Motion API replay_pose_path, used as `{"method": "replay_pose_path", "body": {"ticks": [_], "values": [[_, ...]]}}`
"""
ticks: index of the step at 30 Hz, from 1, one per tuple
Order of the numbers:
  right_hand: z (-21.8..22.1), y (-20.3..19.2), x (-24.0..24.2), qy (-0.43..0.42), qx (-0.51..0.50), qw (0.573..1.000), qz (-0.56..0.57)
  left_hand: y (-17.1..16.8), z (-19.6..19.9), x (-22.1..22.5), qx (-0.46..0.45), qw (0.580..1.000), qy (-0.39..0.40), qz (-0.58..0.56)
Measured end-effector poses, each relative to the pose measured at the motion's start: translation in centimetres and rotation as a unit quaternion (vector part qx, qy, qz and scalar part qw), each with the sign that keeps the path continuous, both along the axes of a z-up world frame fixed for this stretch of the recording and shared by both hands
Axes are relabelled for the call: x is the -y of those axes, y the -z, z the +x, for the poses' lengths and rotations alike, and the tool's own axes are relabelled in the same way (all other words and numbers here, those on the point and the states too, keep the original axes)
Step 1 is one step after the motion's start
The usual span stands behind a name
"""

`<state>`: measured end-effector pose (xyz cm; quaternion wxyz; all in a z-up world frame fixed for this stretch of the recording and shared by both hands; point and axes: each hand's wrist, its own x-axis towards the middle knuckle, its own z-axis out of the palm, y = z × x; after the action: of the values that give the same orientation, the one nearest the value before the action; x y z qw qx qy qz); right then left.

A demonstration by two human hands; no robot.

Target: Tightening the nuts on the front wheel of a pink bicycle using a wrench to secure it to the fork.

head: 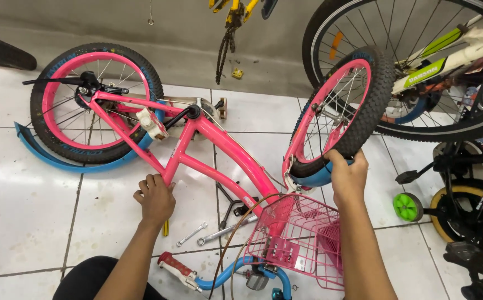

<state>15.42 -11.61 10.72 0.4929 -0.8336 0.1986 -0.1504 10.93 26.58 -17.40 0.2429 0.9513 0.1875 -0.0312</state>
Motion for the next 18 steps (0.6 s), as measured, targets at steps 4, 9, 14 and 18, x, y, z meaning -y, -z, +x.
{"method": "replay_pose_path", "body": {"ticks": [4, 9, 14, 18], "values": [[-0.2, 0.5, 0.1, 0.010, 0.000, 1.000, -0.002, -0.4, 0.1, 0.0, 0.003, 1.000, 0.006, -0.011], [-0.1, 0.8, -0.2, 0.007, 0.009, 1.000, 0.001, -2.2, -0.3, -0.1, -0.012, 1.000, 0.014, -0.003], [-0.6, -1.2, -0.7, -0.016, 0.007, 0.999, 0.037, -3.9, 0.0, -0.7, -0.002, 0.997, -0.004, -0.077], [1.0, 0.2, 1.7, -0.061, -0.026, 0.991, 0.112, -7.8, -0.1, 0.1, 0.022, 0.988, -0.072, -0.138]]}}
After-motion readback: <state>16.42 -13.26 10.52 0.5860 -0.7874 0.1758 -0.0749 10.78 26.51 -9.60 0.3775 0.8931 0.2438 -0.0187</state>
